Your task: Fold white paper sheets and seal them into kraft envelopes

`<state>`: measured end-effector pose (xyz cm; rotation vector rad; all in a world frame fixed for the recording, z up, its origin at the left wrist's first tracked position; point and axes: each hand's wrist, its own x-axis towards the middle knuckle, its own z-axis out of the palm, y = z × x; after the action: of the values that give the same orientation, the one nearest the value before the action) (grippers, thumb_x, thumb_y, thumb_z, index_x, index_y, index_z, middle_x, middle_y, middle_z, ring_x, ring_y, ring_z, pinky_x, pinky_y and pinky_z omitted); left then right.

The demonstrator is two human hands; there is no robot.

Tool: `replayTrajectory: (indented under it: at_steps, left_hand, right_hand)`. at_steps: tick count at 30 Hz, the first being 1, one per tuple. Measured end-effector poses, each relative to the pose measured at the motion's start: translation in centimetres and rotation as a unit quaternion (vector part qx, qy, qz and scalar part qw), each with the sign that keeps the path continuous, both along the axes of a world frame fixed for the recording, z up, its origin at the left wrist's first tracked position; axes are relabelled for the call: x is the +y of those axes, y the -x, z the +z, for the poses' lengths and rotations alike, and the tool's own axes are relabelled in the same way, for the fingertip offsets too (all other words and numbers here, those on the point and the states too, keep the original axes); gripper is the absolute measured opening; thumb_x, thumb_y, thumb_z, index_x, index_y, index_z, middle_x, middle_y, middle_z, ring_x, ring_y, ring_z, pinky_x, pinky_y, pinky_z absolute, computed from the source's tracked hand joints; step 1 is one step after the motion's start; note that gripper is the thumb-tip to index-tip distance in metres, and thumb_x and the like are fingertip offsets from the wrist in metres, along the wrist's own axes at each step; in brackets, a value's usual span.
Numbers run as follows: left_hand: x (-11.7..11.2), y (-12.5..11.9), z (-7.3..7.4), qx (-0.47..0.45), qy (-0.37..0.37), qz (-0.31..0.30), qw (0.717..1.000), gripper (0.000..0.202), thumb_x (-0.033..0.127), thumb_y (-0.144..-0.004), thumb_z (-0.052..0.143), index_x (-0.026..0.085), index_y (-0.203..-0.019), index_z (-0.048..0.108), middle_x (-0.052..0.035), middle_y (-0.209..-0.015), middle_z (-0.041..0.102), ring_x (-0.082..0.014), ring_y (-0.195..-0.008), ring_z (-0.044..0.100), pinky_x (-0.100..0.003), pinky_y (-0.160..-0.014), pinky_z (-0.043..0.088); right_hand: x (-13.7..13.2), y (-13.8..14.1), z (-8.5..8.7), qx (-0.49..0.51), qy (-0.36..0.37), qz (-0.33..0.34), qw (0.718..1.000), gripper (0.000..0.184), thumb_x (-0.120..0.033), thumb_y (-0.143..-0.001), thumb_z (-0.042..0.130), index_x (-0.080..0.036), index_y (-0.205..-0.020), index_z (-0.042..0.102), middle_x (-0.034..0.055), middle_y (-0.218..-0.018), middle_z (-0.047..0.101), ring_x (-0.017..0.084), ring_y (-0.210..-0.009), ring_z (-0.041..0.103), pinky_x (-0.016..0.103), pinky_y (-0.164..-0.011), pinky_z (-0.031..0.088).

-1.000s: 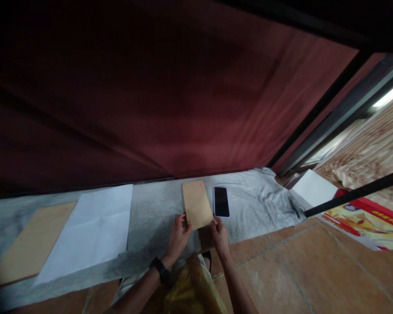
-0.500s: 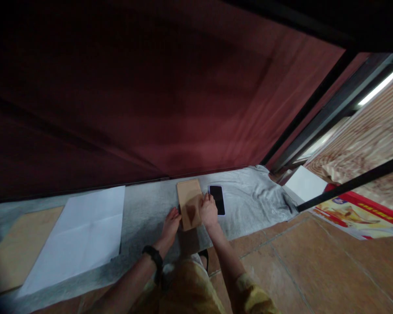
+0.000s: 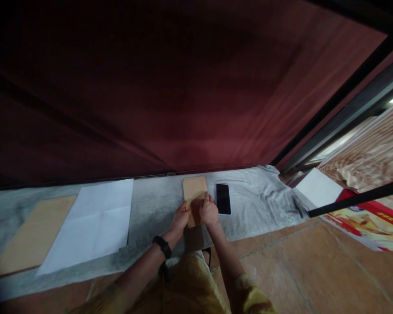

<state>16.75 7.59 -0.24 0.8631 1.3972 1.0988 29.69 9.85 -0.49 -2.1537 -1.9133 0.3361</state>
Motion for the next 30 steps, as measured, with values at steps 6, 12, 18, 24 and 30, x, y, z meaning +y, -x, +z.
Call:
replayTrajectory:
  at_steps: [6,12,18,24,30]
  left_hand:
    - [0.7,-0.4,-0.3,0.095,-0.023,-0.049,0.994,0.051,0.001,-0.069,0.054,0.023,-0.112,0.071,-0.0043,-0.134,0.066,-0.0230,-0.136,0.051,-0.038,-0.122,0.030]
    - [-0.2,-0.7,-0.2,0.137,-0.036,-0.080,0.987,0.064,0.005,-0.071,0.057,0.017,-0.134,0.057,-0.0126,-0.148,0.053,-0.0269,-0.142,0.044,-0.043,-0.122,0.029]
    - [-3.4,0.4,-0.8,0.258,-0.079,-0.123,0.955,0.076,0.013,-0.077,0.059,0.018,-0.150,0.039,-0.0150,-0.159,0.037,-0.0266,-0.146,0.038,-0.041,-0.119,0.035]
    - [-6.1,1.5,-2.1,0.383,-0.114,-0.198,0.895,0.080,0.015,-0.080,0.061,0.020,-0.154,0.032,-0.0164,-0.164,0.030,-0.0305,-0.150,0.031,-0.047,-0.119,0.035]
    - [-6.7,1.6,-2.4,0.473,-0.130,-0.220,0.843,0.069,0.016,-0.085,0.058,0.023,-0.152,0.039,-0.0166,-0.165,0.026,-0.0333,-0.143,0.044,-0.046,-0.113,0.042]
  right_hand:
    - [-0.3,-0.7,-1.7,0.048,-0.030,0.020,0.998,0.055,-0.021,-0.098,0.040,-0.010,-0.152,0.039,0.0232,-0.150,0.049,0.029,-0.124,0.063,0.037,-0.103,0.049]
    - [0.1,-1.3,-2.9,0.092,-0.079,0.034,0.992,0.053,-0.023,-0.096,0.042,-0.008,-0.147,0.045,0.0228,-0.146,0.052,0.030,-0.136,0.052,0.040,-0.108,0.046]
    - [3.8,-1.6,-1.7,0.052,-0.133,0.065,0.988,0.049,-0.024,-0.097,0.042,-0.009,-0.143,0.050,0.0212,-0.144,0.055,0.029,-0.136,0.049,0.044,-0.112,0.042]
    - [10.6,-0.4,0.3,-0.020,-0.058,0.112,0.992,0.046,-0.027,-0.100,0.042,-0.014,-0.142,0.054,0.0147,-0.145,0.056,0.028,-0.138,0.044,0.042,-0.114,0.034]
    - [13.1,0.8,-0.5,-0.007,-0.054,0.137,0.989,0.040,-0.028,-0.098,0.049,-0.021,-0.136,0.060,0.0118,-0.138,0.061,0.027,-0.134,0.045,0.042,-0.112,0.033]
